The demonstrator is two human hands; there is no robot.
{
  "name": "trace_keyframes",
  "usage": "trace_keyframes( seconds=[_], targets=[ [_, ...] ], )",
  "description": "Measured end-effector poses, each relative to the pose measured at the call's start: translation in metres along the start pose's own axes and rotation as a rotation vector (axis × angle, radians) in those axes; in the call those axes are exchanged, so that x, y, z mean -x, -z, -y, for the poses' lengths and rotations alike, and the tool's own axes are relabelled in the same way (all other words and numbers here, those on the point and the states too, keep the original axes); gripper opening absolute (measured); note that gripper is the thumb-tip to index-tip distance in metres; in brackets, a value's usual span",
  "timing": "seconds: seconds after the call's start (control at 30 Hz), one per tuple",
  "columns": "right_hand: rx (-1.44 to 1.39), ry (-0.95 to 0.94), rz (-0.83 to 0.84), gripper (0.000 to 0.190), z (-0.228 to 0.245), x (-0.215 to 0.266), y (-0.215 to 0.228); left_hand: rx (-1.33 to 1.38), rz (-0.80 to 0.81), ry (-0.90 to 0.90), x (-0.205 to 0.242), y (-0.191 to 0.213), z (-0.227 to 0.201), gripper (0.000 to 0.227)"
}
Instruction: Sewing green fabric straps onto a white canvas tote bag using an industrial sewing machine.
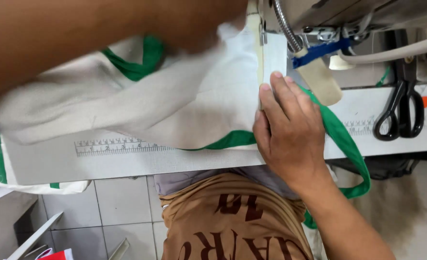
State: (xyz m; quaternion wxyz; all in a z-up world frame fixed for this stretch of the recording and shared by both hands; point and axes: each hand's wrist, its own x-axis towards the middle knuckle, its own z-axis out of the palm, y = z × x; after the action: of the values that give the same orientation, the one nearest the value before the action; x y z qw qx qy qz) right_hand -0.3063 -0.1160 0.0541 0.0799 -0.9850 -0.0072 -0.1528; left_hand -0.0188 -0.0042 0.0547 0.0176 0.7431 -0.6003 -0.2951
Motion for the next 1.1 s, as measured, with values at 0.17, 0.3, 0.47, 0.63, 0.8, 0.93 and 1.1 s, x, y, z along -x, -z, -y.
trace_keyframes(
  seconds=[0.17, 0.3, 0.47, 0.63, 0.8, 0.93, 1.1],
  targets=[
    [-0.183, 0.024, 0.001, 0.026, -0.007, 0.029, 0.008, -0.235, 0.518, 0.285, 0.096, 0.081, -0.175, 0.041],
    [-0.228, 0.058, -0.007, 0.021, 0.0, 0.02, 0.019, -0.665, -0.551, -0.426, 0.041, -0.029, -0.117, 0.023],
    [-0.227, 0.05, 0.029, 0.04, -0.017, 0.034, 0.014, -0.393, -0.756, -0.259, 0.063, -0.082, -0.104, 0.06],
    [-0.496, -0.02, 0.078, 0.036, -0.033, 0.028, 0.019, -0.298, -0.85, -0.031, 0.079, -0.103, -0.126, 0.051],
    [-0.487, -0.33, -0.048, 0.016, -0.031, 0.02, 0.019, -0.147, -0.751, 0.02, 0.083, -0.103, -0.126, 0.073],
    [-0.49, -0.139, -0.184, 0.058, -0.017, 0.018, 0.032, -0.11, -0.796, 0.005, 0.086, -0.1, -0.136, 0.073],
    [-0.739, 0.029, -0.055, 0.029, 0.028, -0.015, 0.064, -0.513, 0.045, 0.106, 0.128, -0.065, -0.232, 0.032]
  ],
)
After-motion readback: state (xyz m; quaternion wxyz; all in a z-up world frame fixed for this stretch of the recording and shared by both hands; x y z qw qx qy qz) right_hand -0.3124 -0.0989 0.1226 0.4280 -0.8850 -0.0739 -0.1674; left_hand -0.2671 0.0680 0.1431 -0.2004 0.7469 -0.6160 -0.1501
